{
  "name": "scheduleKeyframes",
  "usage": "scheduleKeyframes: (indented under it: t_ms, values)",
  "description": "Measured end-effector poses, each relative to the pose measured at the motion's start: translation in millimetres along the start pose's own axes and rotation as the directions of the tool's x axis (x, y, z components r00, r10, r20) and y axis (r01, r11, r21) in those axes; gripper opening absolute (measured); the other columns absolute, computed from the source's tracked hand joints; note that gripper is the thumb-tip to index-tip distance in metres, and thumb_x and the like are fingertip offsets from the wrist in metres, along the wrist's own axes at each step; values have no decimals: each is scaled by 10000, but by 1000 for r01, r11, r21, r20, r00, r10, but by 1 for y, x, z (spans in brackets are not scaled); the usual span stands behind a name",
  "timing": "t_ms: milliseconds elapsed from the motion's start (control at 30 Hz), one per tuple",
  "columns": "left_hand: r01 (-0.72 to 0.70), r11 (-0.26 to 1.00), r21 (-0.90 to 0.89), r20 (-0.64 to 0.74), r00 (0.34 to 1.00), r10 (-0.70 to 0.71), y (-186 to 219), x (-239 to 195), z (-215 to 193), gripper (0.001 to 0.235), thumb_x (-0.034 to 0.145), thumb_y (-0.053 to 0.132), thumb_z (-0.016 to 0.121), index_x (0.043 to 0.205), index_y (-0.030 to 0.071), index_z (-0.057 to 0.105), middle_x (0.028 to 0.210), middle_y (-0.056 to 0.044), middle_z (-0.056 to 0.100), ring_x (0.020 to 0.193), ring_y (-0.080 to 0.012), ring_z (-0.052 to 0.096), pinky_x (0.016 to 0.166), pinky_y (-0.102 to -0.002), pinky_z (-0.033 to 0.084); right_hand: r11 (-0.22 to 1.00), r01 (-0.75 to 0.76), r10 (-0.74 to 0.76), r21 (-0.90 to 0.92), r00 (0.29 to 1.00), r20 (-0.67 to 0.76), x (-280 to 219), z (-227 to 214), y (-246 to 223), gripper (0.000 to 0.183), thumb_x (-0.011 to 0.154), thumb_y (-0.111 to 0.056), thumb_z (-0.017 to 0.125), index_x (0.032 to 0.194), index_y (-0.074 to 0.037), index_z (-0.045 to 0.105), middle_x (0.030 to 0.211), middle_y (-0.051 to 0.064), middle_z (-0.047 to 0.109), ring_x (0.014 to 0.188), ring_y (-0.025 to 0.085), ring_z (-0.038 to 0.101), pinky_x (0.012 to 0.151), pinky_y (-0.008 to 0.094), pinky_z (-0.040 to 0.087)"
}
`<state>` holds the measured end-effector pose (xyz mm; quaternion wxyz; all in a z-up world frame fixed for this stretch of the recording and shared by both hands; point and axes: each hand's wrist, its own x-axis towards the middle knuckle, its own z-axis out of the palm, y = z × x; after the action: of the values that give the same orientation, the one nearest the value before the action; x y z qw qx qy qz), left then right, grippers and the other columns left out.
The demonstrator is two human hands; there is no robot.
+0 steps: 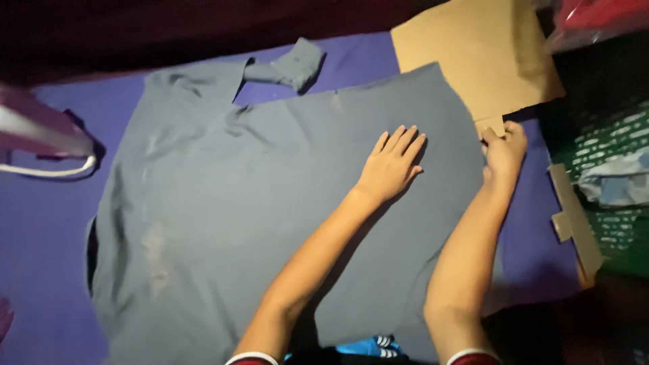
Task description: The person is ironing a grey shirt and then uses a cardboard guide to fold it neatly.
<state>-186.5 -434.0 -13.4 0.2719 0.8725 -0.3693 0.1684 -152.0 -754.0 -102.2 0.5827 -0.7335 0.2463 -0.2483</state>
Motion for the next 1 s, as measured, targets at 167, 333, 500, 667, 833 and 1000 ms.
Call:
scheduleKeyframes:
  t_ms: [167,333,500,667,833,1000]
  values:
    - [32,999,35,-70,997,-30,-8,21,39,602,941,370,714,1423,56,533,1522,-165,493,1440,-365,432,1208,-550,318,882,-58,44,467,998,41,-23,-2,-60,339,1025,44,581,1334,-28,462,1232,170,660,1034,325,748,899,469,640]
    - [111,991,69,-6,994,-111,-3,38,41,532,933,346,679,1395,101,582,1517,-143,513,1468,-338,422,1223,-552,301,801,253,-230,543,967,-112,-24,-6,-77,357,1103,44,546,1388,-57,356,1460,213,480,1254,455,688,1018,612,588]
    - [87,996,30,-43,995,-85,-8,51,51,515,947,333,664,1402,106,579,1500,-142,522,1455,-329,424,1221,-567,290,748,321,-308,581,943,-124,-24,-13,-85,373,1183,5,582,1458,-80,343,1550,210,482,1358,463,666,1118,635,553]
    - [102,971,-214,-31,993,-111,-17,49,36,464,999,278,626,1419,89,576,1484,-127,548,1464,-332,435,1230,-559,296,647,197,-265,737,964,-26,-27,-9,-98,445,1176,-19,630,1511,-108,351,1547,168,504,1374,428,631,1138,614,548]
    - [101,950,-296,-109,984,-138,-29,22,13,338,1036,206,616,1353,92,595,1454,-133,571,1476,-352,459,1250,-506,358,560,90,-304,824,947,103,-38,16,-133,403,1165,-43,645,1513,-101,451,1508,152,567,1279,337,608,1154,536,532]
    - [86,978,-191,-66,993,-101,-18,-77,-85,412,938,176,676,1324,49,605,1407,-164,579,1404,-388,482,1186,-531,359,404,-80,-266,911,943,201,-51,41,-150,364,1109,-139,638,1445,-42,536,1440,159,618,1249,324,632,1112,459,522]
